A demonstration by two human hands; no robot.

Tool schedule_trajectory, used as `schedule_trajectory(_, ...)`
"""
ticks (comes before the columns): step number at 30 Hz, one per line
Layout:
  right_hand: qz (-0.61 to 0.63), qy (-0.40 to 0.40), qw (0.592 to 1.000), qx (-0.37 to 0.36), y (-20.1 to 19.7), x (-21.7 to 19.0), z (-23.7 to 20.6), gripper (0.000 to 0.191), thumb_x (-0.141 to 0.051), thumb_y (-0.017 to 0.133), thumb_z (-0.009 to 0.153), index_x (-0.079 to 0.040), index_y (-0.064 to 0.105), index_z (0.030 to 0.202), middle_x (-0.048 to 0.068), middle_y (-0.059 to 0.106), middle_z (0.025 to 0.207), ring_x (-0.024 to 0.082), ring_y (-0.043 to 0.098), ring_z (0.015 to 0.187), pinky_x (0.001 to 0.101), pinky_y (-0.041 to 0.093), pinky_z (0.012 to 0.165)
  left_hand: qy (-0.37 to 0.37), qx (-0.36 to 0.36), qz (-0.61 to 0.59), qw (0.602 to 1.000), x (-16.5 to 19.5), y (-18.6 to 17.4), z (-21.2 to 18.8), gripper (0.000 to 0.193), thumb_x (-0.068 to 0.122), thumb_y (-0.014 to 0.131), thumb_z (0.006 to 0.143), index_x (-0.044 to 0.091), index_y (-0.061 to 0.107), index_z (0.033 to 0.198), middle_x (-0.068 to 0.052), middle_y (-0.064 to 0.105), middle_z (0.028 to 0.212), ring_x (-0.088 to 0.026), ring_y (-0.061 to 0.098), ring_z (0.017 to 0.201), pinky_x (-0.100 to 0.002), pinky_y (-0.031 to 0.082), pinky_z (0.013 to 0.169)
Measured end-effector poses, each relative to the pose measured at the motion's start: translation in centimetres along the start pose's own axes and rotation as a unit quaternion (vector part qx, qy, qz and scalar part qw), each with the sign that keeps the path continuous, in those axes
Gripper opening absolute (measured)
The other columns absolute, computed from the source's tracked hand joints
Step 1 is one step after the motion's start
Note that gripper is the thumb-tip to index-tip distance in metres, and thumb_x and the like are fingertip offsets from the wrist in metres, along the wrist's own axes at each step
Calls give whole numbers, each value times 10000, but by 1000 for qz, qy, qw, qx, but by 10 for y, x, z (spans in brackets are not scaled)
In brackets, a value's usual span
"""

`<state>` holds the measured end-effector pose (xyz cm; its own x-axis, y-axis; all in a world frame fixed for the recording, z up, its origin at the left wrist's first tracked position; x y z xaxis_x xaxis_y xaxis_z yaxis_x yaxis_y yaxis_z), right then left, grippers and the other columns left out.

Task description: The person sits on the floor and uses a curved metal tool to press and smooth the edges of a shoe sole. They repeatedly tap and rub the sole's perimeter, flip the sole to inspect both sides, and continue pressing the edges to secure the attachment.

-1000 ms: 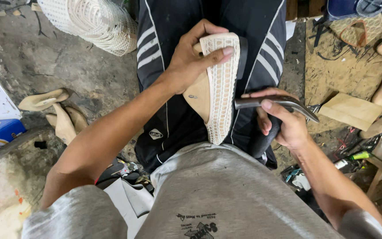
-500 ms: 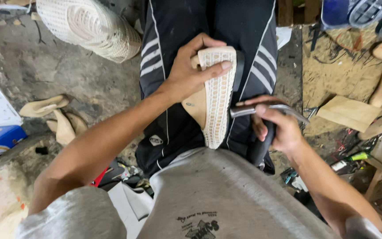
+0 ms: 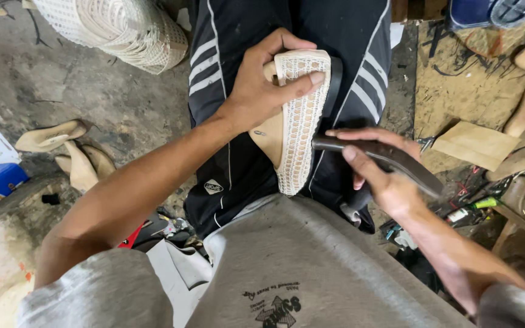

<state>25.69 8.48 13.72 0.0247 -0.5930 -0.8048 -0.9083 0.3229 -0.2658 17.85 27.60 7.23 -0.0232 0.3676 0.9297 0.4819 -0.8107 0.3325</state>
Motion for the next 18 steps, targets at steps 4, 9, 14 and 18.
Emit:
schedule_trajectory(4, 487, 134, 863, 10, 26, 25, 1, 245, -147, 674, 944, 21, 736, 1110, 137, 787, 938, 91, 576, 466, 237, 476, 383, 10, -5, -7, 1000, 4, 4, 2, 320, 80, 810, 962, 36, 621, 1216, -41, 716, 1048, -89, 686, 931, -247, 588, 819)
schedule_trajectory(9, 34, 47, 998, 30, -4, 1, -8, 284, -121, 637, 961, 30, 693, 1195, 197, 769, 1146, 116, 580, 493, 255, 497, 451, 15, 0, 23, 1000, 0, 2, -2, 316, 84, 819, 969, 37, 612, 1204, -31, 722, 1078, -84, 701, 1009, -261, 616, 881)
schedule_trajectory(14, 196, 45, 978, 58, 1, -4, -3, 276, -122, 660, 954, 35, 696, 1179, 186, 769, 1146, 109, 594, 536, 247, 507, 483, 10, 3, 7, 1000, 1, 0, 4, 312, 91, 821, 970, 36, 615, 1198, -28, 722, 1069, -77, 700, 996, -267, 622, 872)
schedule_trajectory(18, 528, 131, 836, 71, 20, 14, 0, 279, -152, 687, 953, 57, 712, 1138, 190, 749, 1015, 117, 596, 502, 257, 496, 414, -8, 2, -5, 1000, 2, 2, 7, 305, 87, 816, 950, 36, 621, 1178, -31, 726, 1070, -77, 696, 1001, -271, 620, 870)
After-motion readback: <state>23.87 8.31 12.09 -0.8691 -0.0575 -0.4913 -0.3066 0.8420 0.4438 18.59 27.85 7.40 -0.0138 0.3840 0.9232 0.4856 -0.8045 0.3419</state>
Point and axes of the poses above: each hand's wrist, its own z-axis towards the middle knuckle, its own y-axis out of the palm, x = y × z, the point moved 10 cm from there along z, towards the middle knuckle
